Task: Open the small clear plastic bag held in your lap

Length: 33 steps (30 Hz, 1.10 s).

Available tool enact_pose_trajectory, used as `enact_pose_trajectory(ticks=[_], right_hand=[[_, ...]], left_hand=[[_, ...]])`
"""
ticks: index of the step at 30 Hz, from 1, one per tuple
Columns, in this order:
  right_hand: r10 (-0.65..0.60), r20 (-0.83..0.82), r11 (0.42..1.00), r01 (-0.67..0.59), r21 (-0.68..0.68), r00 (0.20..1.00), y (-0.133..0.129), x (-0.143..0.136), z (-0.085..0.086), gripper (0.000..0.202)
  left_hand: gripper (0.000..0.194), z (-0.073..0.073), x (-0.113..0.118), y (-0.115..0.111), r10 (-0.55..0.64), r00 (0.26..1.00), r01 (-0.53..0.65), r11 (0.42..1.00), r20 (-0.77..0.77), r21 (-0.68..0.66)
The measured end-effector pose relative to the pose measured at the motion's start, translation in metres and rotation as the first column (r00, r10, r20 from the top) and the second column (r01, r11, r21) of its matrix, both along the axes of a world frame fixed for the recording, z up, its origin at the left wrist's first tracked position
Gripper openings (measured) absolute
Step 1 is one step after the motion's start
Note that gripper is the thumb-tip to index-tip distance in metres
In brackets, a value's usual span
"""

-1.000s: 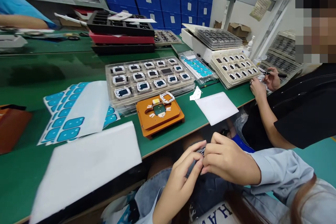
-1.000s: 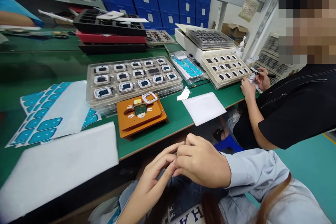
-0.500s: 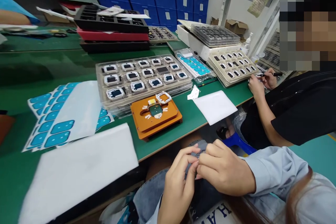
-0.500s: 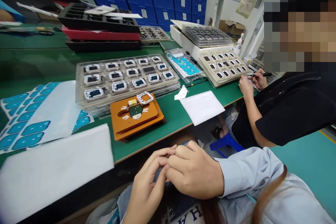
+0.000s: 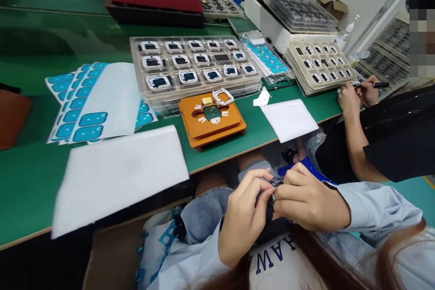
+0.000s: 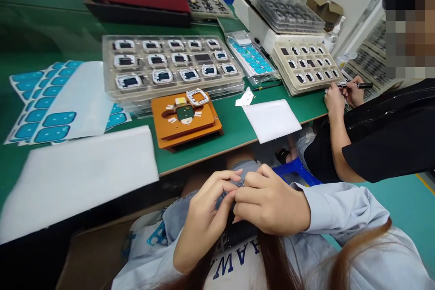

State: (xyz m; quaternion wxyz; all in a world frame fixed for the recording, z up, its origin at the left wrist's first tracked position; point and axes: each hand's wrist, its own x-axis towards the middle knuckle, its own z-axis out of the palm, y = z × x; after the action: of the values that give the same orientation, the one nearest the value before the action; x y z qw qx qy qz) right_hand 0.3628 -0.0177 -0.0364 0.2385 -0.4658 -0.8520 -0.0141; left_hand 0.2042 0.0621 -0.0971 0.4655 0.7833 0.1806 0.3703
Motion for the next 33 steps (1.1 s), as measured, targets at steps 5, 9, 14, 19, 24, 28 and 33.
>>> enact_pose_trajectory(ticks=[5, 9, 14, 19, 24, 28, 33], right_hand=[[0.085, -0.01, 0.991, -0.085, -0.102, 0.996, 0.007, 0.018, 0.008, 0.02], [-0.034, 0.089, 0.994, 0.042, -0.097, 0.995, 0.016, 0.032, 0.004, 0.02], [-0.224, 0.074, 0.948, 0.235, -0.212, 0.972, 0.017, 0.038, -0.002, 0.015], [-0.239, -0.029, 0.951, 0.228, -0.211, 0.971, 0.018, 0.038, -0.002, 0.014], [-0.194, -0.02, 0.96, 0.186, -0.208, 0.981, 0.022, 0.038, -0.004, 0.016], [-0.163, 0.051, 0.954, 0.17, -0.245, 0.985, 0.023, 0.036, -0.003, 0.014], [-0.13, 0.033, 0.915, 0.132, -0.381, 0.991, 0.027, 0.041, 0.004, 0.011]], left_hand=[[0.027, -0.027, 0.007, 0.025, -0.364, 0.92, 0.391, 0.885, 0.146, -0.254], [0.047, -0.065, 0.026, 0.041, -0.5, 0.813, 0.581, 0.733, 0.298, -0.354], [0.06, -0.084, 0.044, 0.035, -0.398, 0.894, 0.449, 0.78, 0.208, -0.435], [0.057, -0.08, 0.043, 0.021, -0.287, 0.933, 0.358, 0.786, 0.216, -0.504], [0.057, -0.077, 0.037, 0.022, -0.255, 0.946, 0.321, 0.82, 0.2, -0.474], [0.058, -0.069, 0.035, 0.033, -0.325, 0.931, 0.365, 0.86, 0.168, -0.358], [0.055, -0.057, 0.032, 0.042, -0.415, 0.907, 0.419, 0.885, 0.063, -0.2]])
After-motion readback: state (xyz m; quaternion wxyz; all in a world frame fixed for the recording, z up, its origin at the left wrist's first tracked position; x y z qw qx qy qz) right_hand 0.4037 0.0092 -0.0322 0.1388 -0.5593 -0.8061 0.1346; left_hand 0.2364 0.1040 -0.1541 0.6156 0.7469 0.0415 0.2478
